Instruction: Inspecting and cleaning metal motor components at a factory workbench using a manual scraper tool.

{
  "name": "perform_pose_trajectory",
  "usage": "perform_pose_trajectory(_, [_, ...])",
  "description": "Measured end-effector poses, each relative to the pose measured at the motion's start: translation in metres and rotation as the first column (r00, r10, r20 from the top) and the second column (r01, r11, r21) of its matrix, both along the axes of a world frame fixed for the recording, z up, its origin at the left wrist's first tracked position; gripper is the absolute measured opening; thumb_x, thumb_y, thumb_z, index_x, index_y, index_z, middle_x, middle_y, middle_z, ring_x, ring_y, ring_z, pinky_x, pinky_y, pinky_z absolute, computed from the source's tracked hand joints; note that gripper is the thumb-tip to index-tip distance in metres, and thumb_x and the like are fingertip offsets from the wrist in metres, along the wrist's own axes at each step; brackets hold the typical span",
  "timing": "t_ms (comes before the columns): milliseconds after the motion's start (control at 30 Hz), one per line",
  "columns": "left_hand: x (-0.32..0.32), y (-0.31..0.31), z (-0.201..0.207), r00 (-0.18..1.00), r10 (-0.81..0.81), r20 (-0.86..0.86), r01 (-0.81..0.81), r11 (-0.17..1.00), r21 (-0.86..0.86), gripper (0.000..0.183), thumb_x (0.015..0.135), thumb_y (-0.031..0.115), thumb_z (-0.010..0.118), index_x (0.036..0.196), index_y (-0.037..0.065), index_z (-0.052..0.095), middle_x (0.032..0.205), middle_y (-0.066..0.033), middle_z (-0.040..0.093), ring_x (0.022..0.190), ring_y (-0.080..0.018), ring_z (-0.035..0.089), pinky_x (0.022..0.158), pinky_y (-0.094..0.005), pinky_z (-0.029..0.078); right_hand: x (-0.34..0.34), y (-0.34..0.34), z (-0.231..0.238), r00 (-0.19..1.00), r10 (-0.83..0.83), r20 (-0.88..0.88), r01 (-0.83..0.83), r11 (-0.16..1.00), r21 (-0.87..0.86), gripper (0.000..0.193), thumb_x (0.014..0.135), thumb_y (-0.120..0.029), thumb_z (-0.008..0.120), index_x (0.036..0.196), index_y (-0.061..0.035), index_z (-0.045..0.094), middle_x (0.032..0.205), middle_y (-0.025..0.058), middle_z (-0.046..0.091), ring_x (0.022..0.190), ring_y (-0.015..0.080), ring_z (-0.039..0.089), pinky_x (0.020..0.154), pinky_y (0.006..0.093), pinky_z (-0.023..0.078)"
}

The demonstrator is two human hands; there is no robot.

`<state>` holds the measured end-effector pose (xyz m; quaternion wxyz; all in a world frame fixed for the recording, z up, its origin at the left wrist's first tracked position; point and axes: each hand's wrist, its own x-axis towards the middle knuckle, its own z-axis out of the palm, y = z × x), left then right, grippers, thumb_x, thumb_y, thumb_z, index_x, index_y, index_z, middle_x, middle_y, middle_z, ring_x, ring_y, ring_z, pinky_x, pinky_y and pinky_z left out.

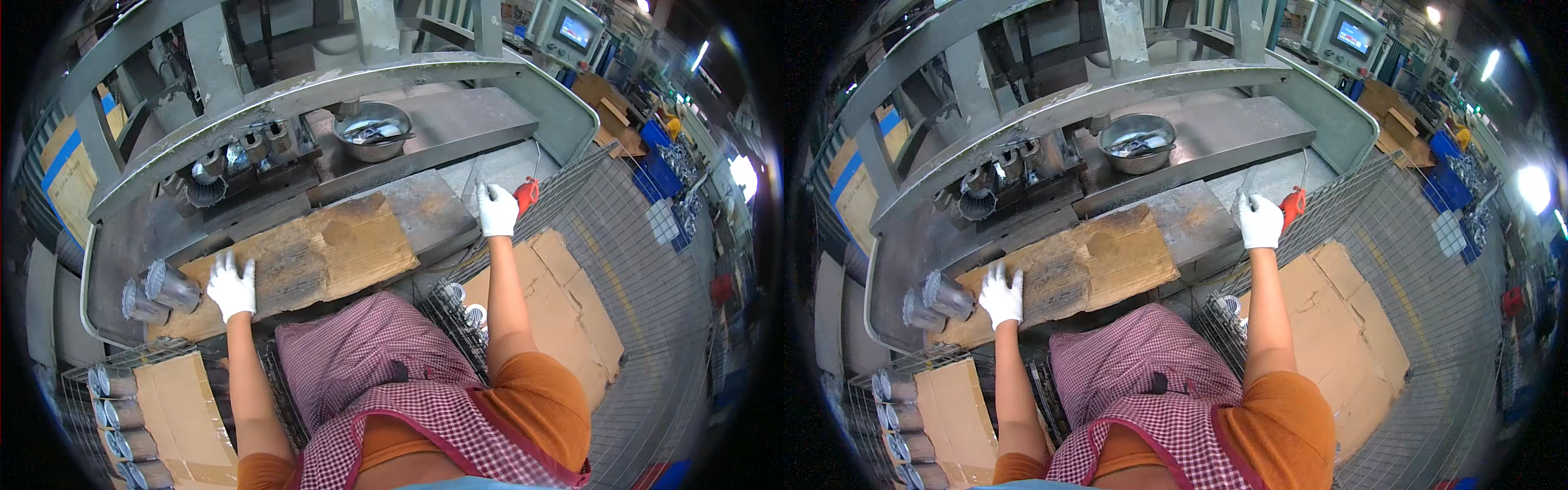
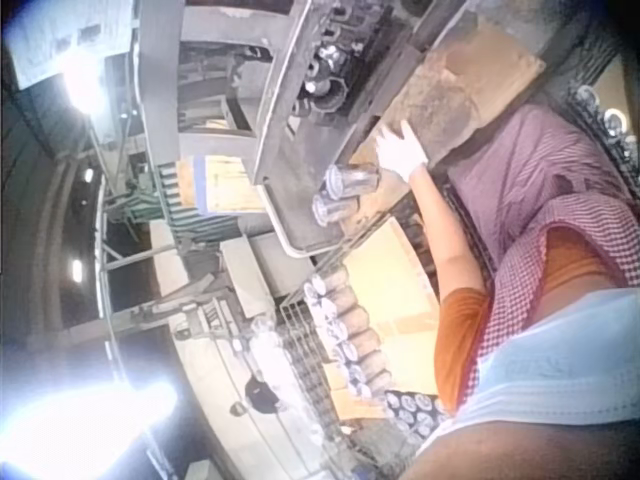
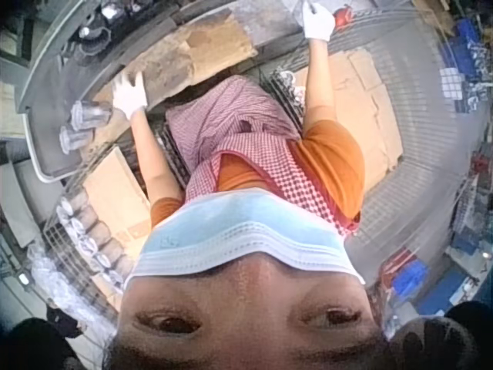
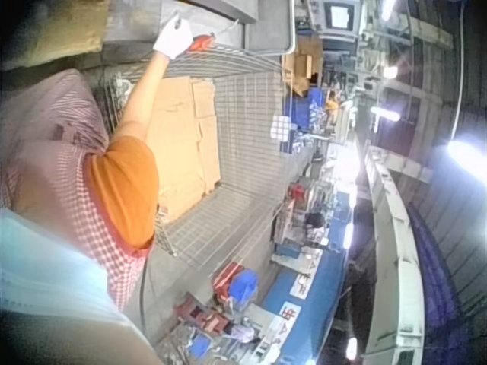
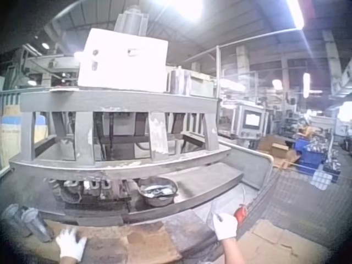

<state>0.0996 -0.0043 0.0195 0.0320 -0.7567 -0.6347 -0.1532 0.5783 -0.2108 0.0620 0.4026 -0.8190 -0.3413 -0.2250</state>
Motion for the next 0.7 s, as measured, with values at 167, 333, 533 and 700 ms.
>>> perform_pose_trajectory(167, [0.004,-0.005,-0.002,0.999,0.032,0.007,-0.033,0.953,0.301,0.059,0.088,0.050,0.055,0.138,0.019,0.047,0.144,-0.0130,0.043,0.129,-0.0342,0.042,0.100,-0.0513,0.035,0.000,-0.001,0.002,1.000,-0.011,0.015,0.012,0.999,-0.034,0.040,0.087,-0.037,0.062,0.068,-0.0019,0.059,0.068,0.0198,0.058,0.065,0.0383,0.058,0.059,0.0436,0.044])
perform_pose_trajectory(333, [-0.002,0.004,-0.005,0.994,-0.062,-0.085,0.050,0.990,-0.128,0.064,0.087,0.049,0.058,0.142,0.018,0.042,0.148,-0.0136,0.036,0.130,-0.0368,0.039,0.102,-0.0520,0.031,-0.003,0.000,0.004,1.000,0.007,0.012,-0.007,1.000,0.004,0.041,0.087,-0.038,0.061,0.068,-0.0017,0.058,0.068,0.0192,0.058,0.064,0.0382,0.058,0.059,0.0436,0.043])
perform_pose_trajectory(533, [0.005,-0.007,0.000,0.999,0.008,0.049,-0.021,0.959,0.283,0.062,0.088,0.050,0.056,0.141,0.019,0.043,0.145,-0.0141,0.041,0.129,-0.0354,0.041,0.102,-0.0516,0.031,0.003,0.000,-0.002,1.000,0.009,0.023,-0.009,1.000,-0.004,0.042,0.087,-0.039,0.061,0.065,-0.0021,0.058,0.068,0.0190,0.058,0.063,0.0382,0.057,0.058,0.0440,0.043])
perform_pose_trajectory(700, [0.002,-0.002,-0.001,0.998,-0.035,-0.061,0.034,0.999,-0.030,0.055,0.091,0.052,0.049,0.134,0.018,0.052,0.140,-0.0118,0.048,0.126,-0.0318,0.045,0.102,-0.0506,0.031,0.004,-0.001,-0.004,0.999,0.006,0.046,-0.006,1.000,-0.006,0.044,0.086,-0.040,0.061,0.062,-0.0030,0.057,0.066,0.0196,0.057,0.063,0.0381,0.057,0.058,0.0444,0.043])
